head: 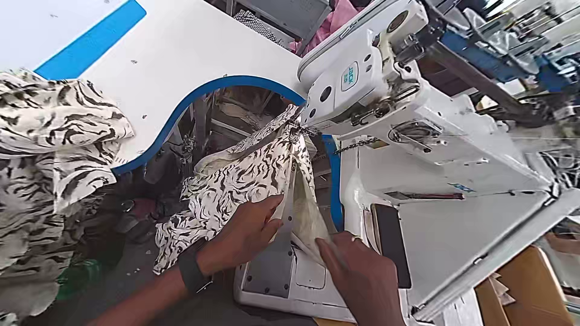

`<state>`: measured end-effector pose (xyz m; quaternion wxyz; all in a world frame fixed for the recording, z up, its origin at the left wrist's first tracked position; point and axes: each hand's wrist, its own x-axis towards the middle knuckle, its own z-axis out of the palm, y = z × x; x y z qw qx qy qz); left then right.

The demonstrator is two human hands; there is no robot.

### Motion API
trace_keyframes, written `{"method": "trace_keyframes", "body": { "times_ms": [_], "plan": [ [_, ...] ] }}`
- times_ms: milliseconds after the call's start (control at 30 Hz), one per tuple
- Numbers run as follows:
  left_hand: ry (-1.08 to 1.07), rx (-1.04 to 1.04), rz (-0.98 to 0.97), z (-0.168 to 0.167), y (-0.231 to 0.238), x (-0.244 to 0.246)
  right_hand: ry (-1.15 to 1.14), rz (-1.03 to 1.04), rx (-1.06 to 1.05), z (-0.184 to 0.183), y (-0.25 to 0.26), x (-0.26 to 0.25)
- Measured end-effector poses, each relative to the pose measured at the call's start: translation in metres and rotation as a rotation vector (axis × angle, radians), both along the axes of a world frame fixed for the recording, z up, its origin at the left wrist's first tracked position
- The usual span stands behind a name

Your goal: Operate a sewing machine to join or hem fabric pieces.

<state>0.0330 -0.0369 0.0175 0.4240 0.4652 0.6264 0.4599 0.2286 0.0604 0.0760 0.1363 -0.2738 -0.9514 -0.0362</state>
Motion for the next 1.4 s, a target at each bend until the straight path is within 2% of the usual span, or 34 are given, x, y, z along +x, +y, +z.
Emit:
{"method": "trace_keyframes", "body": {
  "times_ms": [67,133,233,300,433,500,567,700,833,900,967,1067,1133,1167,1233,1267,1300,1333,1400],
  "plan": [
    [-0.092,0.011,-0.038,-0.008,0.005,-0.005,-0.150,0.129,-0.014,0.007,-0.034,-0.023],
    [-0.138,-0.007,-0.115,-0.011,0.012,-0.019,-0.255,0.147,-0.121,-0.007,-0.054,-0.036],
    [-0.051,-0.052,-0.173,-0.003,0.017,-0.029,-0.380,-0.011,-0.271,0.022,-0.050,-0.045],
    [0.083,-0.049,-0.175,0.003,0.011,-0.020,-0.364,-0.003,-0.213,0.041,-0.050,-0.049],
    [0.081,-0.016,-0.172,0.002,0.008,-0.025,-0.509,0.041,-0.380,0.031,-0.046,-0.059],
    [0.032,0.032,-0.179,-0.005,0.010,-0.022,-0.459,0.052,-0.278,0.032,-0.043,-0.057],
    [0.071,0.088,-0.150,-0.006,0.010,-0.017,-0.423,0.071,-0.186,0.033,-0.045,-0.060],
    [0.175,0.132,-0.090,-0.011,0.011,-0.016,-0.458,0.029,-0.176,0.026,-0.038,-0.071],
    [0.137,0.130,-0.122,-0.012,0.014,-0.024,-0.419,0.019,-0.014,0.014,-0.023,-0.084],
    [0.104,0.158,-0.131,-0.017,0.022,-0.030,-0.414,0.030,-0.006,0.011,-0.014,-0.091],
    [0.083,0.193,-0.113,-0.021,0.032,-0.034,-0.421,0.037,-0.092,0.012,-0.003,-0.099],
    [0.091,0.115,-0.048,-0.013,0.020,-0.028,-0.522,-0.059,-0.360,0.020,0.009,-0.088],
    [0.087,0.086,0.007,-0.015,-0.008,-0.021,-0.586,-0.107,-0.448,0.005,0.022,-0.060],
    [0.095,0.108,0.045,-0.020,-0.019,-0.018,-0.683,-0.146,-0.570,-0.007,0.037,-0.050],
    [0.135,0.168,0.095,-0.027,-0.033,-0.010,-0.681,-0.066,-0.837,-0.045,0.071,-0.019],
    [0.158,0.204,0.109,-0.028,-0.032,-0.003,-0.654,-0.013,-0.874,-0.048,0.079,-0.008],
    [0.191,0.253,0.136,-0.026,-0.028,0.003,-0.673,0.004,-0.791,-0.032,0.077,-0.011],
    [0.235,0.292,0.169,-0.025,-0.024,0.007,-0.698,0.021,-0.617,-0.003,0.059,-0.023],
    [0.310,0.320,0.217,-0.028,-0.015,0.019,-0.531,0.125,-0.146,0.042,-0.006,-0.035]
  ]
}}
